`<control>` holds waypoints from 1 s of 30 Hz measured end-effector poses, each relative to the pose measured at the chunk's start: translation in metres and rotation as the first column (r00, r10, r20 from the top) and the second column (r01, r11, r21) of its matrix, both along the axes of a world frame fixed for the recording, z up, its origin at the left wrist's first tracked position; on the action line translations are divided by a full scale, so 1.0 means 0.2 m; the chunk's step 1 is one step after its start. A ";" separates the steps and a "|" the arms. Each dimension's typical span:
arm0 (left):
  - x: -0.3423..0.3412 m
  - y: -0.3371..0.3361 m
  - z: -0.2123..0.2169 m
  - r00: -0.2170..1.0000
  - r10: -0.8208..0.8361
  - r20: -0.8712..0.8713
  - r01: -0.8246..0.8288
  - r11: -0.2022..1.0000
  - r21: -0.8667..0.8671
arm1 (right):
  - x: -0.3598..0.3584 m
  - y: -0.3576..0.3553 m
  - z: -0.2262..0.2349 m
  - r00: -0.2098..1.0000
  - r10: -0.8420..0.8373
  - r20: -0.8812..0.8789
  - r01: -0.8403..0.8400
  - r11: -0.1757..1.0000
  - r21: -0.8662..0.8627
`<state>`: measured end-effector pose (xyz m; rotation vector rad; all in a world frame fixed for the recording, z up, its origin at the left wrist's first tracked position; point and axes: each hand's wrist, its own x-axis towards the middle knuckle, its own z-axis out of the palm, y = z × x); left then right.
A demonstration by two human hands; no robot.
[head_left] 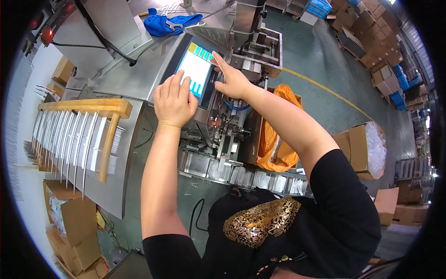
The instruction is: Sorting and placing white packaged items onto a conveyor belt for an automated packaging machine.
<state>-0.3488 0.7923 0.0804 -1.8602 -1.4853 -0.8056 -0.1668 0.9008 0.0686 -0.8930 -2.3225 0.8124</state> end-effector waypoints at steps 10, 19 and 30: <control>0.00 0.00 0.00 1.000 -0.008 0.005 0.008 1.000 -0.002 | 0.00 0.00 -0.01 1.000 -0.018 -0.025 0.018 1.000 -0.004; 0.00 0.01 0.00 1.000 0.011 -0.006 -0.011 1.000 -0.014 | 0.03 -0.01 -0.02 1.000 0.017 0.008 -0.017 1.000 -0.011; 0.03 -0.01 0.00 1.000 0.019 -0.010 -0.019 1.000 -0.009 | 0.52 -0.30 -0.80 0.957 -0.288 0.027 0.276 0.880 -0.386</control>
